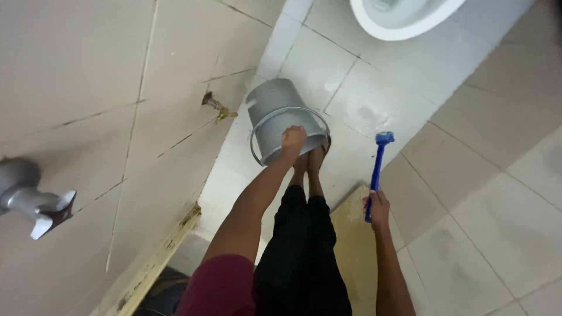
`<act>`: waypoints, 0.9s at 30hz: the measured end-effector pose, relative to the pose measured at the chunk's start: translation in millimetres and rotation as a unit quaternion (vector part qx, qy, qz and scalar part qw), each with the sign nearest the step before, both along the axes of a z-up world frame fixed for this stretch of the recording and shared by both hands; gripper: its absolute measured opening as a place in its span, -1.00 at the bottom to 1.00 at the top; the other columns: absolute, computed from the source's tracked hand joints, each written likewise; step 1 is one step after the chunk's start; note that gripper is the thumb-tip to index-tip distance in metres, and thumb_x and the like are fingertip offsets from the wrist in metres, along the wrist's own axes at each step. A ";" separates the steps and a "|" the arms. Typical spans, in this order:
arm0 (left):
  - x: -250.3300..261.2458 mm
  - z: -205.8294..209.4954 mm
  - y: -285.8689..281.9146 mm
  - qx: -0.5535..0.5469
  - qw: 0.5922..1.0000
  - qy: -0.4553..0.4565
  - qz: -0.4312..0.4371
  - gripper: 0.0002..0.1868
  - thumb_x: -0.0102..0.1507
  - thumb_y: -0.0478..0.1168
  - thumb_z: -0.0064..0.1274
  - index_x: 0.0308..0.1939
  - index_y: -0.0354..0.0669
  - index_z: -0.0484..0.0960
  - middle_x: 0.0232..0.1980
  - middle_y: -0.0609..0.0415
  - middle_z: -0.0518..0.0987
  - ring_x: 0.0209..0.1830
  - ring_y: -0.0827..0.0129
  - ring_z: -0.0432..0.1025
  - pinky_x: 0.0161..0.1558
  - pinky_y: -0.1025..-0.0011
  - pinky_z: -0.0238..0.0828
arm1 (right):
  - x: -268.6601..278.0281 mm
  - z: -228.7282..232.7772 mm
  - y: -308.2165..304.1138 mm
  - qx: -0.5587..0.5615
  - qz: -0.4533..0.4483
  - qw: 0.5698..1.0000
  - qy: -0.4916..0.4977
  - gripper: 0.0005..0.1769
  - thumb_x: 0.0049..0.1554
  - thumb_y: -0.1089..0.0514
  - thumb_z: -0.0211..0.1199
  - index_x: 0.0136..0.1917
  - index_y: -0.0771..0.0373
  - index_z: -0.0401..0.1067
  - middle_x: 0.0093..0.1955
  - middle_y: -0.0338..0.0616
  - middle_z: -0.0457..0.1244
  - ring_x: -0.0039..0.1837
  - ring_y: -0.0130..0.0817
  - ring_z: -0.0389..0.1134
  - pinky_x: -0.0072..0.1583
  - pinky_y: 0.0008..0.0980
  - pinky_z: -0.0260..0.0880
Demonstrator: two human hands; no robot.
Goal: Cleaning the bathroom floor using a bucket of water and a brush
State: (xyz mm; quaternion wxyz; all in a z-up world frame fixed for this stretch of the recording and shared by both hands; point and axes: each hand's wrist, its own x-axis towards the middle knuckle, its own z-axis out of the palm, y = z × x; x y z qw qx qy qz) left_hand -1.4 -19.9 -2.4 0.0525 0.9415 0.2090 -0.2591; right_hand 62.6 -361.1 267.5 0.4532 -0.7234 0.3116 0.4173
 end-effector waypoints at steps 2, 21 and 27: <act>9.7 38.0 -5.9 0.027 0.999 0.010 -0.046 -0.81 0.27 -0.22 -0.09 -0.45 -0.05 0.53 -0.52 0.10 0.48 -0.53 0.24 0.50 -0.53 0.28 0.40 | -6.3 -6.4 -4.3 -0.018 -0.002 1.000 0.008 -0.75 0.35 0.00 0.07 -0.02 0.17 0.43 -0.35 0.00 0.31 -0.43 -0.22 0.31 -0.38 -0.32 0.25; -38.5 107.2 143.3 -0.230 0.753 0.020 0.616 -0.09 0.20 -0.17 0.18 0.46 -0.48 0.00 0.06 -0.43 0.52 -0.32 0.04 0.65 -0.25 0.15 0.76 | -48.9 -45.2 -23.5 -0.009 -0.118 0.992 0.040 -0.70 0.27 -0.07 0.00 -0.12 0.14 0.39 -0.42 -0.05 0.28 -0.52 -0.22 0.27 -0.48 -0.34 0.09; -40.6 90.5 132.2 -0.330 0.476 -0.149 0.801 -0.25 0.35 -0.49 -0.08 0.47 -0.48 -0.22 0.42 -0.50 0.12 0.19 -0.35 0.44 0.16 -0.19 0.57 | -40.1 -22.2 2.0 0.016 -0.128 0.991 0.039 -0.69 0.23 0.08 0.07 0.18 0.27 0.38 -0.34 -0.05 0.26 -0.44 -0.22 0.30 -0.39 -0.33 0.27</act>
